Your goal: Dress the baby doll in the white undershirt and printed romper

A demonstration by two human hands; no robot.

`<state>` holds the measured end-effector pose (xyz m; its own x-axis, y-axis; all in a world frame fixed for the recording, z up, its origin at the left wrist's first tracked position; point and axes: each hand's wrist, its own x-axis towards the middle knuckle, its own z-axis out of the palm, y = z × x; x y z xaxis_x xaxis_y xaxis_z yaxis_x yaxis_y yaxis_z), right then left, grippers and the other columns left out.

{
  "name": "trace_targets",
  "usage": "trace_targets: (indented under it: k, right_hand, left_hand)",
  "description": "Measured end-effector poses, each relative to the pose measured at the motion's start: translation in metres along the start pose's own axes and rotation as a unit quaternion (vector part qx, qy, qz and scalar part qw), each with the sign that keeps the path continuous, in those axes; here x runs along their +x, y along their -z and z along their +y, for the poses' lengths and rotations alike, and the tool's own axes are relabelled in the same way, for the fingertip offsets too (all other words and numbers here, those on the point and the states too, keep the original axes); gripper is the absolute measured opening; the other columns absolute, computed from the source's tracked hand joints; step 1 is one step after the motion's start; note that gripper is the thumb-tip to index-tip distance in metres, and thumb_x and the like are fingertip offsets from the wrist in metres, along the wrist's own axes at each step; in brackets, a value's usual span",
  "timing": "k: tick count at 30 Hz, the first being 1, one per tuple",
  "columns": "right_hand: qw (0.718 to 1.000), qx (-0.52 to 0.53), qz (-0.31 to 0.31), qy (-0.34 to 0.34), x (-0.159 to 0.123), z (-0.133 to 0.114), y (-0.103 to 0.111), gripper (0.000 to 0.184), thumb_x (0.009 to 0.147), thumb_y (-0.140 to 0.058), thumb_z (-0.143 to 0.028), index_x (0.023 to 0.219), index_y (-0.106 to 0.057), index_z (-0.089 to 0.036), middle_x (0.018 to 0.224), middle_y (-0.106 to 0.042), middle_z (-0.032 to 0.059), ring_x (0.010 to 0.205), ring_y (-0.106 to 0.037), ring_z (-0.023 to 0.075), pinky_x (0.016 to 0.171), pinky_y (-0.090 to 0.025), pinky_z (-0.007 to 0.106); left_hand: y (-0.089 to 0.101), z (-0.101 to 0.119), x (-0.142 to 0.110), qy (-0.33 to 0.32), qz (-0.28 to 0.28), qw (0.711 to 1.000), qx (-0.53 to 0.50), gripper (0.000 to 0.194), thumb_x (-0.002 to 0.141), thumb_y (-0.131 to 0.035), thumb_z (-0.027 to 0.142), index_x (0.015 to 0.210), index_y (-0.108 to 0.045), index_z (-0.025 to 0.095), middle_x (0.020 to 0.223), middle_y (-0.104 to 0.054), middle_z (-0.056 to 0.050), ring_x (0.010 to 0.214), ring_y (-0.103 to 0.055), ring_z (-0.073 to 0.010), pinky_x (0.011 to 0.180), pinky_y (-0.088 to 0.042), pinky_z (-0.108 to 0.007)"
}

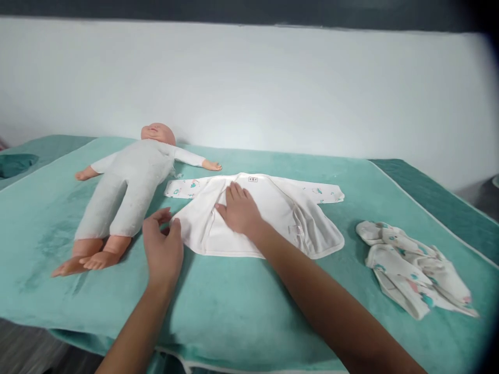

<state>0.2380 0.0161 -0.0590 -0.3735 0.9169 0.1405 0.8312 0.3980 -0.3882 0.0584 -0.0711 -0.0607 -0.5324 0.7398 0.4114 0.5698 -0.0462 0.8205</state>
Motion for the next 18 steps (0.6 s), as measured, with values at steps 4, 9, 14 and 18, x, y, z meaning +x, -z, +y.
trace_targets:
  k: [4, 9, 14, 18]
  right_hand:
    - [0.997, 0.009, -0.018, 0.079, -0.045, -0.033, -0.004, 0.077, 0.102, -0.031, -0.054, 0.154, -0.030, 0.003, 0.164, -0.018, 0.0246, 0.155, -0.013, 0.0342, 0.124, -0.014, 0.053]
    - [0.980, 0.044, -0.025, 0.195, -0.089, -0.020, 0.012, 0.067, 0.103, -0.029, -0.055, 0.153, -0.038, -0.012, 0.161, -0.035, 0.0154, 0.153, -0.025, 0.0249, 0.124, -0.022, 0.048]
    - [0.995, -0.068, -0.026, -0.072, -0.098, 0.060, 0.047, 0.079, 0.102, -0.026, -0.058, 0.155, -0.030, 0.000, 0.165, -0.019, 0.0227, 0.156, -0.013, 0.0309, 0.125, -0.015, 0.050]
    - [0.979, -0.106, -0.075, -0.155, -0.106, 0.069, 0.069, 0.084, 0.099, -0.027, -0.064, 0.154, -0.032, 0.000, 0.164, -0.019, 0.0258, 0.155, -0.014, 0.0361, 0.122, -0.021, 0.052]
  left_hand:
    - [0.003, 0.012, -0.018, -0.193, 0.018, 0.979, 0.058, 0.029, 0.093, -0.054, 0.029, 0.120, -0.059, 0.019, 0.124, -0.060, -0.012, 0.125, -0.052, -0.0271, 0.108, -0.043, -0.046]
    - [0.006, 0.029, -0.025, -0.275, -0.072, 0.957, 0.053, 0.024, 0.094, -0.053, 0.029, 0.116, -0.060, 0.021, 0.125, -0.064, -0.010, 0.124, -0.056, -0.0267, 0.109, -0.044, -0.046]
    - [0.037, 0.032, 0.040, -0.249, -0.073, 0.961, 0.096, 0.037, 0.092, -0.053, 0.040, 0.126, -0.061, 0.026, 0.139, -0.060, -0.004, 0.133, -0.053, -0.0281, 0.116, -0.039, -0.050]
    - [0.078, -0.005, 0.144, -0.224, -0.012, 0.954, 0.197, 0.051, 0.086, -0.054, 0.051, 0.122, -0.067, 0.017, 0.135, -0.064, -0.007, 0.130, -0.056, -0.0319, 0.114, -0.039, -0.052]
